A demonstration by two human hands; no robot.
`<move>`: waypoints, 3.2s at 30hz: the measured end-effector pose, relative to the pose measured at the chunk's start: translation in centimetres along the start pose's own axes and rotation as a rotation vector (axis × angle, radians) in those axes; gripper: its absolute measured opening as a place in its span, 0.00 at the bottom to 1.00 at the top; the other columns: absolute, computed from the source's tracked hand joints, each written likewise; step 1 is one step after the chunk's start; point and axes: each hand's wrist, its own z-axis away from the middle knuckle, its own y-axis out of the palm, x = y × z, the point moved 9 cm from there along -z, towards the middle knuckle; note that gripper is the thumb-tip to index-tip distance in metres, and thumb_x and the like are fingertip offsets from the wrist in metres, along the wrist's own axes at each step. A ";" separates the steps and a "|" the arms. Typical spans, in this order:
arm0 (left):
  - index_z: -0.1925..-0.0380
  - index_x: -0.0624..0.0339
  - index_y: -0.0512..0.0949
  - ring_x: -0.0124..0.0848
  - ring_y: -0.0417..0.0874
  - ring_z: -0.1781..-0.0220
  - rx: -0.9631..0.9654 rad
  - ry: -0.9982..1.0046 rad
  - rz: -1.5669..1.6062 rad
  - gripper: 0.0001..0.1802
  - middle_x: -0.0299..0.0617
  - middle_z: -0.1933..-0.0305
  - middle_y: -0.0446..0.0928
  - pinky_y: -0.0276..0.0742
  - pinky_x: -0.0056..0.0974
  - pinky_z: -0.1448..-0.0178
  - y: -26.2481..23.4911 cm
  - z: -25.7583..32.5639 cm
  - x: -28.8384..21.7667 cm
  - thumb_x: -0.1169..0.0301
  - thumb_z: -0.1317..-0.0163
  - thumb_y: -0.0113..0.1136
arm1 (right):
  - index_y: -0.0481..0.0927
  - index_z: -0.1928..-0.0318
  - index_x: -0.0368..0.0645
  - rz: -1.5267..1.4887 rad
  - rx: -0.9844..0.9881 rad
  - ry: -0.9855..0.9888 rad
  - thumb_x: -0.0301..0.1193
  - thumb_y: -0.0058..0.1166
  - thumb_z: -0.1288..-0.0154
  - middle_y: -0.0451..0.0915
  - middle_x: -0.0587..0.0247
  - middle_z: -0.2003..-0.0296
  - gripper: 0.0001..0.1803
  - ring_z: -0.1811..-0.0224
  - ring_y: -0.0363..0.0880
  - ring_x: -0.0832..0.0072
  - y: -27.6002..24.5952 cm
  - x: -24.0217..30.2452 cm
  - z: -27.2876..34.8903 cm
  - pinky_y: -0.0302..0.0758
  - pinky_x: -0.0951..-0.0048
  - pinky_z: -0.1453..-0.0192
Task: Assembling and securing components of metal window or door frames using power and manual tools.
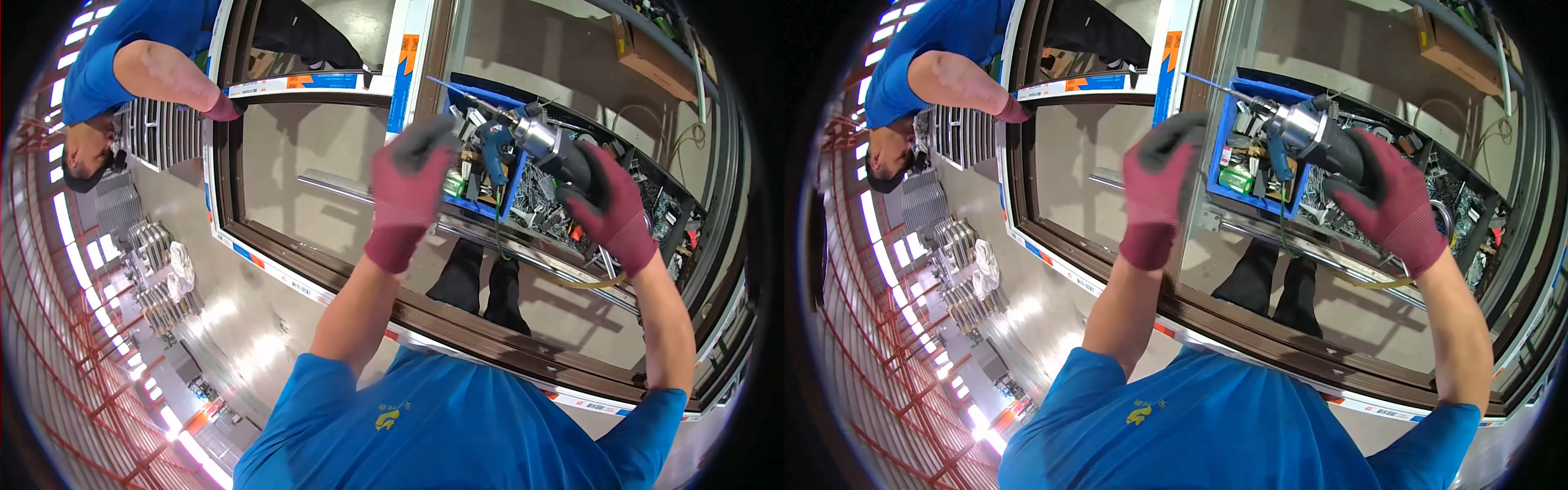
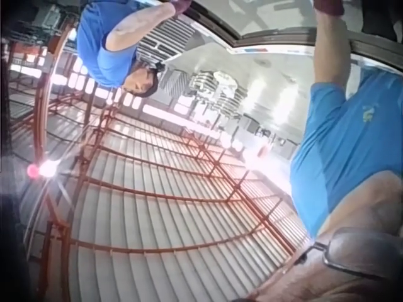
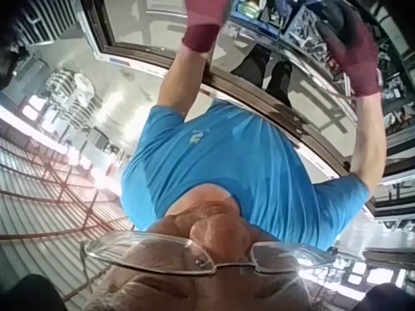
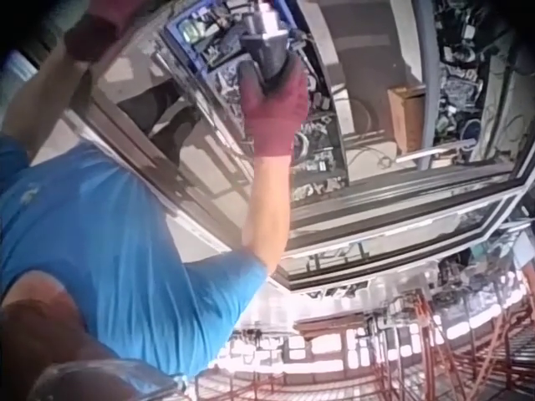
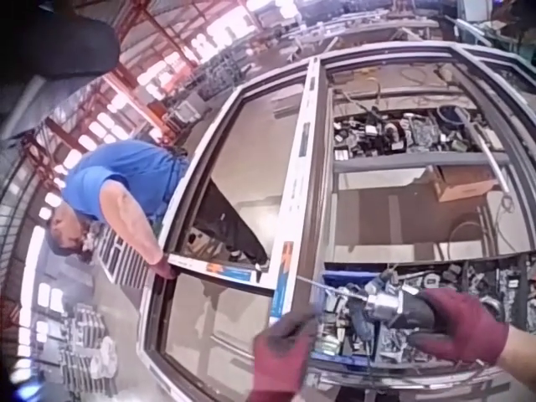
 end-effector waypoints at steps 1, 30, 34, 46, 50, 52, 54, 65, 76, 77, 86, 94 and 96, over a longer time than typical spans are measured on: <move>0.44 0.66 0.84 0.27 0.85 0.52 -0.158 0.060 -0.127 0.17 0.43 0.51 0.87 0.81 0.34 0.43 -2.7 -0.2 -0.4 0.73 0.31 0.69 | 0.73 0.30 0.35 0.037 0.010 -0.003 0.31 0.72 0.40 0.83 0.44 0.41 0.39 0.39 0.85 0.57 -0.5 0.0 -0.5 0.78 0.61 0.34; 0.49 0.67 0.87 0.31 0.90 0.59 -0.277 -0.444 0.380 0.27 0.44 0.54 0.89 0.88 0.35 0.52 -5.8 -8.5 9.4 0.54 0.37 0.78 | 0.71 0.27 0.42 0.203 0.189 -0.067 0.43 0.73 0.38 0.81 0.43 0.39 0.42 0.37 0.81 0.46 3.5 -5.6 -6.1 0.78 0.54 0.32; 0.51 0.67 0.87 0.31 0.90 0.61 -0.285 -0.414 0.325 0.27 0.44 0.56 0.89 0.88 0.35 0.54 -5.3 -7.9 8.1 0.53 0.36 0.78 | 0.72 0.27 0.42 0.202 0.179 -0.089 0.43 0.73 0.38 0.82 0.43 0.39 0.42 0.37 0.81 0.46 3.4 -5.6 -6.2 0.77 0.54 0.31; 0.45 0.62 0.86 0.30 0.91 0.55 -0.221 -0.409 0.214 0.26 0.42 0.52 0.89 0.88 0.34 0.50 -5.8 -7.7 8.1 0.51 0.30 0.71 | 0.72 0.27 0.46 0.273 0.120 -0.198 0.43 0.73 0.38 0.81 0.44 0.38 0.41 0.38 0.82 0.45 3.0 -5.1 -7.7 0.79 0.53 0.33; 0.52 0.69 0.87 0.29 0.88 0.62 -0.256 -0.416 0.351 0.29 0.43 0.58 0.88 0.86 0.35 0.56 -5.9 -7.7 8.8 0.51 0.37 0.79 | 0.71 0.27 0.45 0.370 0.109 -0.265 0.42 0.72 0.37 0.82 0.45 0.40 0.41 0.42 0.83 0.45 2.9 -3.7 -8.7 0.81 0.53 0.37; 0.52 0.69 0.87 0.29 0.88 0.62 -0.277 -0.395 0.339 0.29 0.43 0.58 0.88 0.86 0.35 0.56 -6.0 -7.8 9.0 0.51 0.37 0.79 | 0.71 0.27 0.44 0.376 0.149 -0.247 0.42 0.72 0.36 0.82 0.45 0.41 0.40 0.43 0.84 0.45 3.4 -3.7 -9.0 0.81 0.53 0.38; 0.52 0.69 0.87 0.29 0.88 0.62 -0.299 -0.373 0.328 0.29 0.43 0.58 0.88 0.86 0.35 0.56 -6.4 -7.7 8.9 0.51 0.38 0.79 | 0.73 0.31 0.45 0.385 0.092 -0.262 0.44 0.69 0.35 0.83 0.49 0.46 0.36 0.44 0.84 0.48 3.3 -3.6 -8.9 0.80 0.53 0.39; 0.46 0.63 0.85 0.33 0.92 0.59 -0.186 -0.453 0.373 0.24 0.44 0.54 0.89 0.91 0.37 0.54 -6.7 -8.7 10.8 0.55 0.32 0.75 | 0.69 0.27 0.47 0.526 0.071 -0.310 0.46 0.70 0.35 0.81 0.45 0.44 0.40 0.49 0.84 0.44 4.7 -2.1 -9.9 0.80 0.49 0.42; 0.57 0.68 0.87 0.30 0.86 0.69 -0.337 -0.436 0.312 0.29 0.41 0.64 0.87 0.84 0.36 0.63 -6.3 -7.9 9.4 0.51 0.41 0.82 | 0.67 0.25 0.48 0.522 0.083 -0.268 0.48 0.69 0.35 0.79 0.48 0.40 0.43 0.48 0.84 0.45 5.5 -2.6 -9.5 0.79 0.49 0.43; 0.57 0.68 0.87 0.30 0.86 0.70 -0.347 -0.431 0.298 0.29 0.41 0.64 0.87 0.84 0.37 0.63 -6.3 -8.0 9.3 0.51 0.41 0.82 | 0.67 0.25 0.49 0.514 0.082 -0.280 0.48 0.69 0.35 0.78 0.48 0.40 0.43 0.48 0.84 0.45 5.5 -2.5 -9.4 0.79 0.49 0.43; 0.58 0.67 0.88 0.29 0.85 0.68 -0.344 -0.408 0.268 0.28 0.40 0.63 0.87 0.82 0.37 0.62 -6.1 -7.9 8.6 0.50 0.42 0.83 | 0.66 0.25 0.50 0.562 0.082 -0.246 0.49 0.71 0.37 0.78 0.48 0.38 0.45 0.50 0.85 0.45 5.6 -2.1 -9.2 0.80 0.48 0.44; 0.57 0.66 0.88 0.29 0.84 0.66 -0.331 -0.395 0.216 0.28 0.40 0.62 0.86 0.81 0.38 0.59 -7.0 -7.9 8.8 0.51 0.42 0.83 | 0.69 0.30 0.48 0.571 0.016 -0.278 0.47 0.69 0.35 0.80 0.50 0.46 0.38 0.49 0.86 0.50 5.0 -0.9 -9.0 0.83 0.53 0.45; 0.57 0.67 0.88 0.29 0.84 0.66 -0.327 -0.401 0.226 0.29 0.40 0.61 0.86 0.81 0.39 0.58 -7.2 -7.9 9.2 0.50 0.42 0.83 | 0.69 0.30 0.48 0.613 0.048 -0.274 0.47 0.69 0.34 0.80 0.50 0.45 0.38 0.48 0.86 0.50 5.2 -0.9 -9.3 0.83 0.52 0.45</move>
